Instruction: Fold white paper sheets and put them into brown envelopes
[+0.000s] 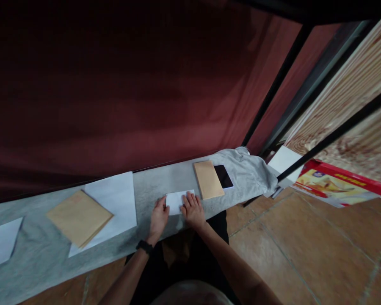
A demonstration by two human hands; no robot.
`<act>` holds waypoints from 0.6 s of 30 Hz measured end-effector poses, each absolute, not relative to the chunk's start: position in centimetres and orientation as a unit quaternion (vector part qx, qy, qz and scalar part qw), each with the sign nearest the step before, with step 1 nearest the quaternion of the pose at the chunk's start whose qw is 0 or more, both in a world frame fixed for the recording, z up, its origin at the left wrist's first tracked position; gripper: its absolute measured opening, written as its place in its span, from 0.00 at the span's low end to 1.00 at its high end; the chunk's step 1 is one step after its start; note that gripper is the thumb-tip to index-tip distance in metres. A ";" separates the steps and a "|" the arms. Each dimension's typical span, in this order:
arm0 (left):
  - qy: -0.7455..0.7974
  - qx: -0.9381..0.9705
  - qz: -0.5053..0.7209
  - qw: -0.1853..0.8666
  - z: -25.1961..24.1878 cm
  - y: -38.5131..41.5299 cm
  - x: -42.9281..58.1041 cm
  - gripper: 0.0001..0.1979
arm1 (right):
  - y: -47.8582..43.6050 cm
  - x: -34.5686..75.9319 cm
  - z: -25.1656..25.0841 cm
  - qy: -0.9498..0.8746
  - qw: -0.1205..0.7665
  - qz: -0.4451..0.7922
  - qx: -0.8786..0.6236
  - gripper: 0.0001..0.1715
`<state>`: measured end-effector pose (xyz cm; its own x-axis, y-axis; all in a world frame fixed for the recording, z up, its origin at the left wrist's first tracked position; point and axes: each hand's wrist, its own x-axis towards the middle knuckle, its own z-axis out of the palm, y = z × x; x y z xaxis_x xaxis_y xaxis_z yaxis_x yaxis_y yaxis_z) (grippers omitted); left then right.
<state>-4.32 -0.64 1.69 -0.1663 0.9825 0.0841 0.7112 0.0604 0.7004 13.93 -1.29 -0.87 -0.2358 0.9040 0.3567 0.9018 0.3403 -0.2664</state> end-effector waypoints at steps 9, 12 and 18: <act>0.626 0.759 0.169 0.061 0.6 -1.9 0.4 0.28 | -2.0 13.4 -1.6 -0.771 0.213 -0.028 -0.599 0.29; 0.623 0.767 0.149 0.037 0.0 -2.1 0.2 0.31 | -2.0 13.4 -1.6 -0.771 0.214 -0.030 -0.599 0.29; 0.648 0.749 0.135 0.013 -0.3 -2.2 -1.8 0.33 | -2.0 13.5 -1.9 -0.769 0.238 -0.043 -0.592 0.31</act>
